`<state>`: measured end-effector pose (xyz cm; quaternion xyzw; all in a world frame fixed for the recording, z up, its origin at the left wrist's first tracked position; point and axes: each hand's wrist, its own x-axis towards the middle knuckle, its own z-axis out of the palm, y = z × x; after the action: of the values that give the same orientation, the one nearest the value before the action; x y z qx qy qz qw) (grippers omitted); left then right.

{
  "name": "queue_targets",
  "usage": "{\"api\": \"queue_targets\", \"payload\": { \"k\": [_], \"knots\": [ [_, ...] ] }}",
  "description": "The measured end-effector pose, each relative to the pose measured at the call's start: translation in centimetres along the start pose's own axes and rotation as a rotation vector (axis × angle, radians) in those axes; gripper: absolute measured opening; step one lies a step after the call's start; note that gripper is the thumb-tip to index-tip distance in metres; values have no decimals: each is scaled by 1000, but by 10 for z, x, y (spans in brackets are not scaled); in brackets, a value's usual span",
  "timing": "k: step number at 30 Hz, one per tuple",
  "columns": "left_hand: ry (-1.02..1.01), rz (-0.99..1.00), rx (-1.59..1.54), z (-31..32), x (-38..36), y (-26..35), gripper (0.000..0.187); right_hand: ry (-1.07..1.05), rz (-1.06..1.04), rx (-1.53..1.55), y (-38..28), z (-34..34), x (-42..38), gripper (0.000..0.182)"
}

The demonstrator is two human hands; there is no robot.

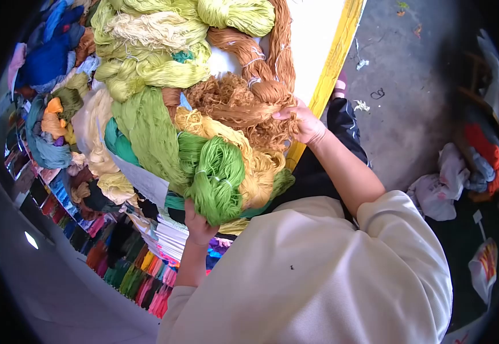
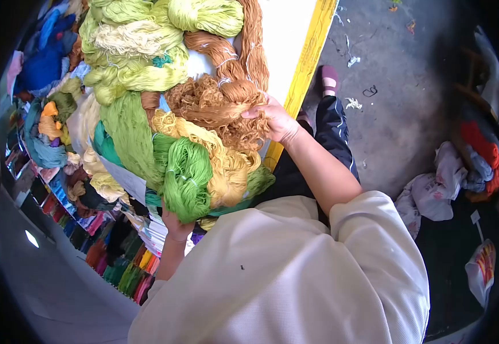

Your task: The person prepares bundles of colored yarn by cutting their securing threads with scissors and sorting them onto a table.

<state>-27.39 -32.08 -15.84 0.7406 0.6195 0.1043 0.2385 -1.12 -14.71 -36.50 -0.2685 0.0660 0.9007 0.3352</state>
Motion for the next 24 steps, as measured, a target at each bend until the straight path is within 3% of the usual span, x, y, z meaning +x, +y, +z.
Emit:
{"api": "queue_targets", "payload": {
  "k": [4, 6, 7, 9, 10, 12, 13, 16, 19, 21, 24],
  "knots": [
    [-93, 104, 45, -9, 22, 10, 45, -57, 33, 22, -6, 0, 4, 57],
    [-258, 131, 32, -16, 32, 11, 41, -58, 32, -4, -5, -4, 9, 55],
    [-402, 99, 43, -24, 47, 19, 41, -55, 21, -25, -5, -6, 11, 57],
    [-382, -33, -145, -32, 76, 43, 42, -56, 14, -44, -9, -7, 8, 59],
    [-474, -60, -158, -38, 106, 54, 47, -10, 62, -122, -16, -5, 4, 65],
    [-779, -191, 107, -33, 141, 57, 40, -9, 99, -245, -15, -12, 10, 75],
    [-511, -140, 140, -13, 145, 54, 33, -13, 97, -246, -18, -9, 8, 75],
    [-719, -120, 611, 15, 176, 78, 31, -148, 92, -414, -31, 2, -2, 69],
    [-415, 296, 343, 20, 200, 80, 31, -132, -15, -558, -35, 1, -27, 61],
    [-546, 109, 189, 36, 182, 49, 29, -47, -25, -536, -40, -17, -38, 62],
    [-617, 106, 254, 32, 156, 46, 26, 35, -100, -475, -47, -14, -47, 62]
  ]
}}
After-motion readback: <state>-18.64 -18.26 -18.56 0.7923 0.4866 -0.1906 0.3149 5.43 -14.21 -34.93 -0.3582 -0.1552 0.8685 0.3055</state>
